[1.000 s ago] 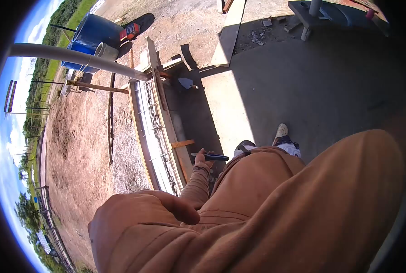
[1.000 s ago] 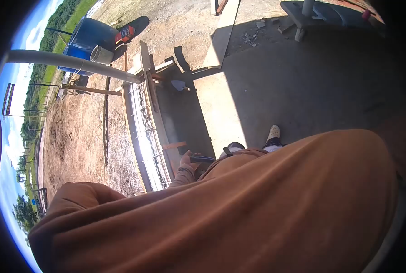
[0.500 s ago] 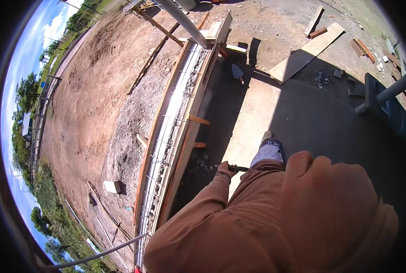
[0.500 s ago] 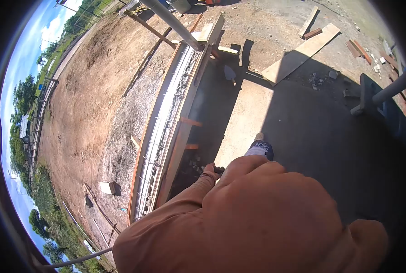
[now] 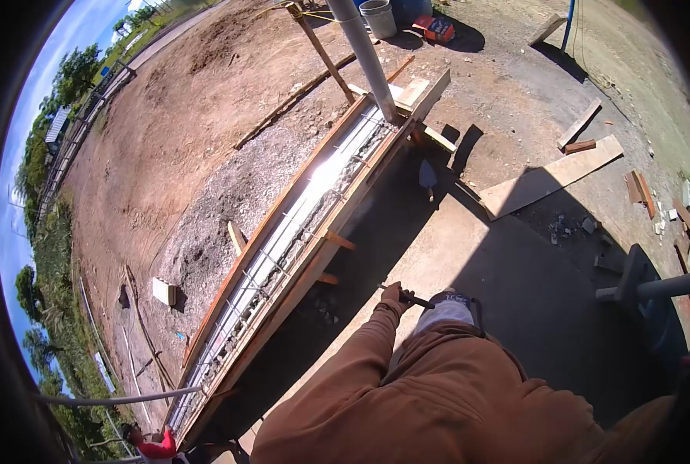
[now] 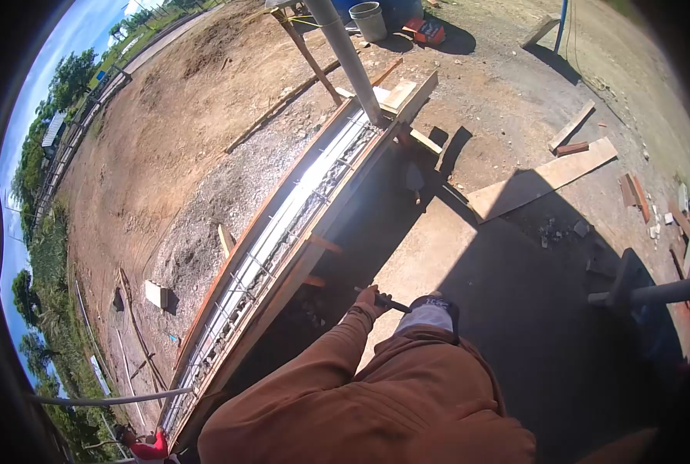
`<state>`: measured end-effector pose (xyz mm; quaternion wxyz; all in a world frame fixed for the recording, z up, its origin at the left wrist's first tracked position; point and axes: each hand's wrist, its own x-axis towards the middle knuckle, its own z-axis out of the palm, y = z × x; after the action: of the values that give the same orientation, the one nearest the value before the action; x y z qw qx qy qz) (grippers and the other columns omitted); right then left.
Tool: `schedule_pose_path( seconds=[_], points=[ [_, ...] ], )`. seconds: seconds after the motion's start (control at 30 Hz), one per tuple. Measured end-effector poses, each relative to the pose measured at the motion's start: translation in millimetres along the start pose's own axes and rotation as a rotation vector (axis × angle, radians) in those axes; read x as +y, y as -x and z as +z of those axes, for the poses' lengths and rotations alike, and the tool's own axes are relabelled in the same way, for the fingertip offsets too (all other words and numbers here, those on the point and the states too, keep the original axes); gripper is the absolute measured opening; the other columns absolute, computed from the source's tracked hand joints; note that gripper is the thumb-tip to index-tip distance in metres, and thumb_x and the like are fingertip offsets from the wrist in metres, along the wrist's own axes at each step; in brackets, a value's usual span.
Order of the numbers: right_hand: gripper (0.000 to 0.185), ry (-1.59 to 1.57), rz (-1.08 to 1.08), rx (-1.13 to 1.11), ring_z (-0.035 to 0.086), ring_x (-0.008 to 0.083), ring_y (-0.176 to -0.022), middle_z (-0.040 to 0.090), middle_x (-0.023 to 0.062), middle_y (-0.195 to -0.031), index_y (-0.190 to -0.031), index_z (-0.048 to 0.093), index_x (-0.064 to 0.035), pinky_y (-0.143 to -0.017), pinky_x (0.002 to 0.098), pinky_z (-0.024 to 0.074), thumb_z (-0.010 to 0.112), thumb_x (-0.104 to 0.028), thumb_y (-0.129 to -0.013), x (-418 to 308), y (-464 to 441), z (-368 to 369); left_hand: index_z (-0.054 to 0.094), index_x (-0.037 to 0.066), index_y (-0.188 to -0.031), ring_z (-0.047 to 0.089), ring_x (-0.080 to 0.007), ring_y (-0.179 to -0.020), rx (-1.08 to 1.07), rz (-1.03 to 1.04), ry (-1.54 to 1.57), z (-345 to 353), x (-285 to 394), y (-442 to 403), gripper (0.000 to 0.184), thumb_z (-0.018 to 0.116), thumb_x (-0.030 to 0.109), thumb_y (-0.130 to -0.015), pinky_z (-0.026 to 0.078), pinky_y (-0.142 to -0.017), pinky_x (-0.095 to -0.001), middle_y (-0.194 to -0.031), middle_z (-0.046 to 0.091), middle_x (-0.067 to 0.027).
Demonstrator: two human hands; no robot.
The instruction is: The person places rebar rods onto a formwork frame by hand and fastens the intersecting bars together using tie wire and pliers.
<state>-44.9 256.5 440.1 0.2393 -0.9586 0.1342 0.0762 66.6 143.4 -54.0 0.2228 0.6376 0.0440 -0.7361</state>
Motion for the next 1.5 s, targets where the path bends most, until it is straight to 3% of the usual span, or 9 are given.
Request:
schedule_pose_path(
  seconds=[0.27, 0.47, 0.7, 0.8, 1.0, 1.17, 1.3, 1.43, 1.5],
  points=[
    [0.023, 0.053, -0.287, -0.124, 0.063, 0.0267, -0.077, 0.063, 0.0161, -0.087, -0.091, 0.058, -0.0002, -0.064, 0.0407, 0.0489, 0.051, -0.019, -0.080, 12, 6, -9, 0.040, 0.004, -0.094, 0.047, -0.0246, -0.074, 0.042, 0.105, 0.285, -9, 8, 33, 0.017, 0.048, 0.018, -0.088, 0.045, -0.076, -0.0479, -0.083, 0.043, -0.0116],
    [0.023, 0.148, -0.489, -0.184, 0.063, 0.0269, -0.078, 0.063, 0.0166, -0.088, -0.092, 0.057, 0.0000, -0.065, 0.0410, 0.0489, 0.051, -0.018, -0.080, -11, 18, 3, 0.040, 0.005, -0.089, 0.046, -0.0262, -0.074, 0.149, 0.232, 0.740, -95, -34, 47, 0.016, 0.047, 0.019, -0.088, 0.045, -0.077, -0.0490, -0.085, 0.044, -0.0126],
    [0.023, 0.195, -0.738, -0.301, 0.063, 0.0273, -0.079, 0.063, 0.0172, -0.090, -0.094, 0.057, 0.0002, -0.066, 0.0413, 0.0490, 0.050, -0.018, -0.081, -29, 30, 22, 0.041, 0.004, -0.095, 0.049, -0.0326, -0.089, 0.204, 0.378, 1.009, -178, -186, 82, 0.020, 0.048, 0.019, -0.086, 0.038, -0.084, -0.0587, -0.095, 0.047, -0.0157],
    [0.023, 0.179, -0.774, -0.330, 0.063, 0.0274, -0.079, 0.063, 0.0175, -0.090, -0.094, 0.057, 0.0003, -0.066, 0.0414, 0.0490, 0.050, -0.018, -0.081, -26, 40, 28, 0.039, 0.002, -0.103, 0.047, -0.0345, -0.097, 0.420, 0.280, 1.170, -197, -235, 93, 0.025, 0.046, 0.018, -0.086, 0.035, -0.090, -0.0604, -0.103, 0.046, -0.0174],
    [0.024, 0.086, -0.592, -0.458, 0.063, 0.0277, -0.080, 0.063, 0.0180, -0.091, -0.095, 0.057, 0.0005, -0.067, 0.0416, 0.0491, 0.049, -0.018, -0.082, 25, 51, 8, 0.038, 0.004, -0.100, 0.051, -0.0303, -0.084, 0.454, 0.205, 1.290, -223, -243, 104, 0.021, 0.045, 0.018, -0.086, 0.037, -0.085, -0.0617, -0.092, 0.046, -0.0146],
    [0.024, -0.095, 0.002, -0.555, 0.063, 0.0279, -0.081, 0.063, 0.0184, -0.092, -0.096, 0.056, 0.0006, -0.067, 0.0418, 0.0491, 0.049, -0.017, -0.082, 102, 14, 40, 0.041, 0.003, -0.090, 0.052, -0.0290, -0.078, 0.205, 0.377, 1.121, -168, -150, 92, 0.015, 0.046, 0.017, -0.087, 0.042, -0.081, -0.0558, -0.081, 0.048, -0.0129],
    [0.043, -0.227, 0.471, -0.061, 0.055, 0.0310, -0.099, 0.056, 0.0162, -0.104, -0.111, 0.051, -0.0020, -0.081, 0.0373, 0.0466, 0.060, -0.027, -0.077, 177, -46, 152, 0.043, 0.005, -0.087, 0.054, -0.0305, -0.079, -0.053, 0.393, 0.889, -81, -55, 120, 0.015, 0.048, 0.019, -0.088, 0.044, -0.077, -0.0531, -0.082, 0.051, -0.0130],
    [0.060, -0.350, 0.632, 0.102, 0.055, 0.0357, -0.094, 0.055, 0.0211, -0.100, -0.114, 0.044, 0.0032, -0.079, 0.0403, 0.0467, 0.065, -0.035, -0.073, 206, -72, 199, 0.046, 0.005, -0.087, 0.055, -0.0231, -0.075, -0.395, 0.283, 0.607, -17, 3, 133, 0.020, 0.050, 0.024, -0.089, 0.047, -0.074, -0.0395, -0.077, 0.053, -0.0088],
    [0.073, -0.580, 0.792, 0.134, 0.055, 0.0380, -0.093, 0.052, 0.0221, -0.105, -0.119, 0.038, 0.0029, -0.080, 0.0403, 0.0464, 0.068, -0.041, -0.069, 217, -67, 195, 0.049, 0.003, -0.089, 0.055, -0.0174, -0.071, -0.330, 0.275, 0.345, 11, 23, 147, 0.022, 0.051, 0.025, -0.089, 0.048, -0.067, -0.0308, -0.078, 0.054, -0.0068]
  ],
)
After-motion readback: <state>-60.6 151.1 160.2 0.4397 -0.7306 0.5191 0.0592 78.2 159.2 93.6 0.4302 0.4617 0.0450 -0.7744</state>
